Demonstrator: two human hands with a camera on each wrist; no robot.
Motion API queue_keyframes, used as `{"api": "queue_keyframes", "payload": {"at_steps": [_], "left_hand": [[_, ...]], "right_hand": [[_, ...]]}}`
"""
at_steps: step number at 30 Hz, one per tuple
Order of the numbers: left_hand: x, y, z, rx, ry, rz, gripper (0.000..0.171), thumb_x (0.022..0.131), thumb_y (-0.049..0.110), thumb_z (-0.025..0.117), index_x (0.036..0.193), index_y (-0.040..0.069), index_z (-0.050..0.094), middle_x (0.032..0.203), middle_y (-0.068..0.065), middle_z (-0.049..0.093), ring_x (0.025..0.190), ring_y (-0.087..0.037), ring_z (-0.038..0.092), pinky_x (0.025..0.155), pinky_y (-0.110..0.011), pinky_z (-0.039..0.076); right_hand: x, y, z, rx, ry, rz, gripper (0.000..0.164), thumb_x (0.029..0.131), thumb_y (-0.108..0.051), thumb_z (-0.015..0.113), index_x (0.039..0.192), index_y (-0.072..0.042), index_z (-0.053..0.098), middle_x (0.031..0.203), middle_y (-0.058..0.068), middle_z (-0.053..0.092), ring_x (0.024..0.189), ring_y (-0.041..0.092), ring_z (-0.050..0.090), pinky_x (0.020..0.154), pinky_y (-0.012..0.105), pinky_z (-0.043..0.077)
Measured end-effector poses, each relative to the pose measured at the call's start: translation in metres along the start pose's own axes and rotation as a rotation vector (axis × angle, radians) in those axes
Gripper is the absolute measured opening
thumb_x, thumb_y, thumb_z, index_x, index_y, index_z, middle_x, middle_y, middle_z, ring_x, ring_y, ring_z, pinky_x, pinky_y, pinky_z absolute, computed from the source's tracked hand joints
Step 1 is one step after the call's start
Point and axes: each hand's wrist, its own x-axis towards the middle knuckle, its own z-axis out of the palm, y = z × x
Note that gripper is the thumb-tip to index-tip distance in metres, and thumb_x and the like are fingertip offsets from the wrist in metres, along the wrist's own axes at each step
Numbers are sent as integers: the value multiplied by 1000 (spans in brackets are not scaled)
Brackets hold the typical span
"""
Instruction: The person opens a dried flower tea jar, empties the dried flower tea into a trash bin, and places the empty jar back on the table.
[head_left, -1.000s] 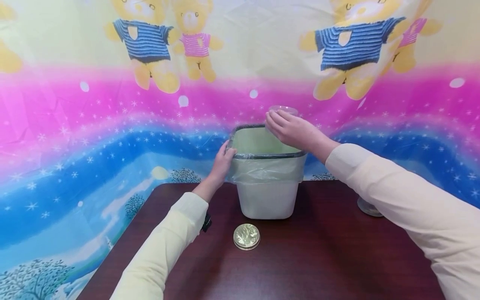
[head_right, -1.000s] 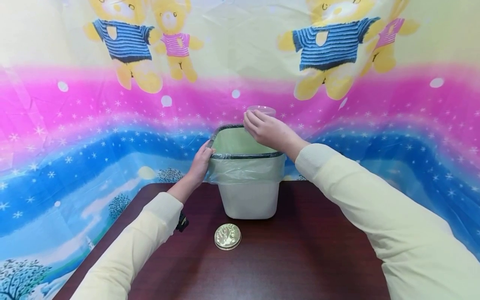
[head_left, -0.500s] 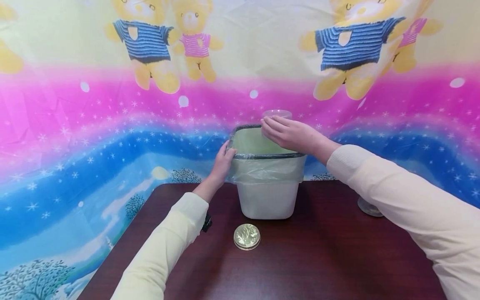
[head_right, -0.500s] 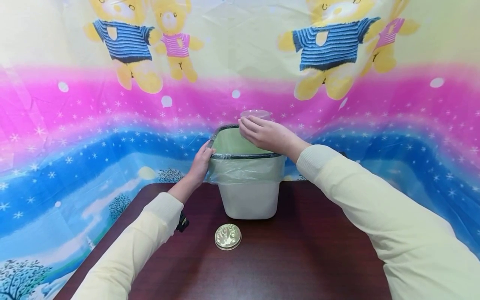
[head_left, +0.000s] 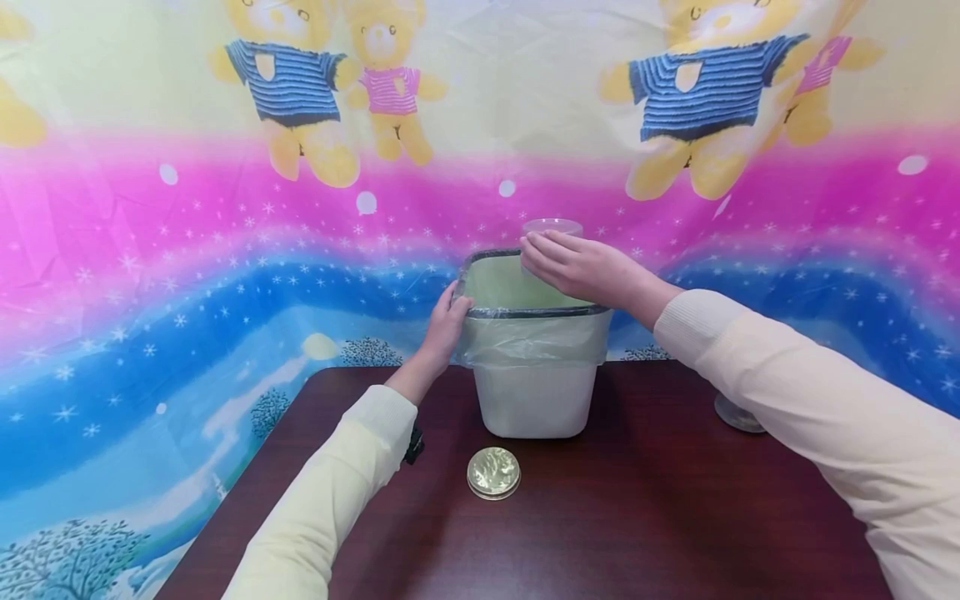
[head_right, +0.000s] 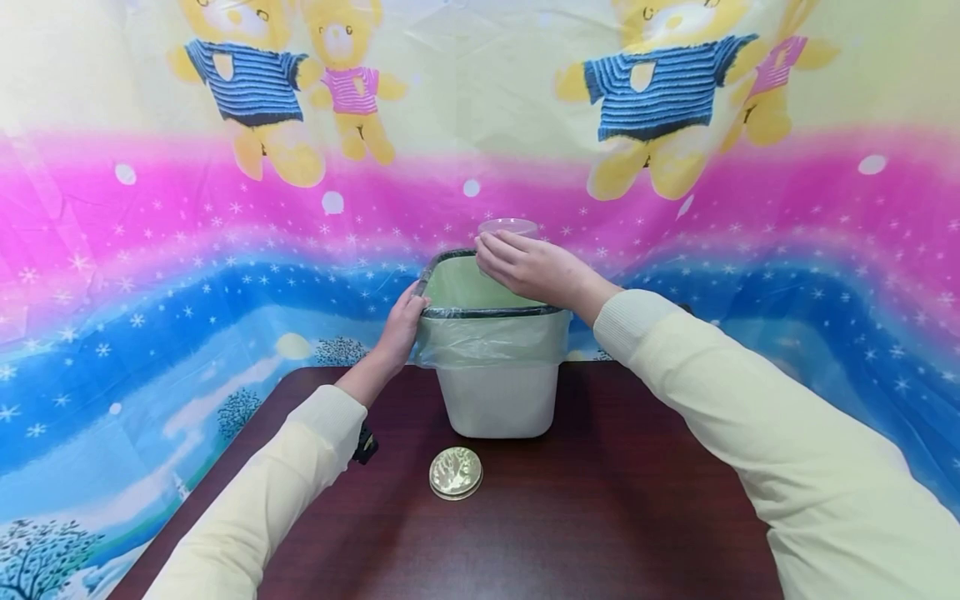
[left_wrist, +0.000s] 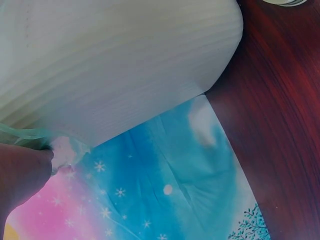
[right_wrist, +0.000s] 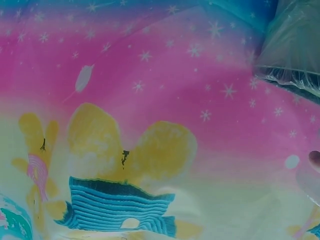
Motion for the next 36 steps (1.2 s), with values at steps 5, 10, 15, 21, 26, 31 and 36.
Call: {"api": "queue_keyframes", "payload": {"at_steps": [5,10,15,21,26,31,36], "left_hand": [[0,0,0,5,3,-1,70,90,27,50,154,7,26,146,-23,39,125,-33,43,105,-49,34],[0,-1,1,8,5,-3,71,90,26,49,154,7,26,145,-23,41,122,-33,45,104,-49,35],[0,0,1,8,-1,-2,70,91,25,48,154,6,24,146,-23,39,124,-33,44,105,-50,35],[0,1,2,18,1,0,69,91,26,48,154,7,25,148,-20,37,125,-32,43,104,-49,35],[1,0,2,13,11,5,69,91,25,48,154,7,26,145,-22,41,120,-32,47,102,-48,37],[1,-1,1,28,21,4,71,90,26,48,154,7,24,149,-19,36,126,-32,42,105,-47,35],[1,-2,1,30,20,8,69,91,24,48,154,7,25,149,-20,35,126,-32,42,105,-48,35]], "right_hand": [[0,-1,1,12,15,10,51,89,-4,69,137,-1,53,139,21,49,131,32,42,111,40,29],[1,-1,0,17,18,20,51,89,-3,69,137,-1,53,139,21,49,131,32,43,111,40,29],[1,0,-1,17,11,23,53,89,-2,69,138,1,51,139,21,49,132,32,42,111,40,28],[2,0,0,32,5,36,53,88,-2,69,138,2,50,139,22,49,131,33,42,111,41,29],[2,2,1,50,22,71,54,87,-1,71,137,3,51,138,23,49,130,34,44,110,41,31],[2,3,2,79,47,112,54,85,1,72,135,4,52,136,24,51,129,34,45,109,42,32],[0,5,2,115,60,149,56,83,4,73,135,3,53,136,23,51,129,34,46,108,42,33]]}}
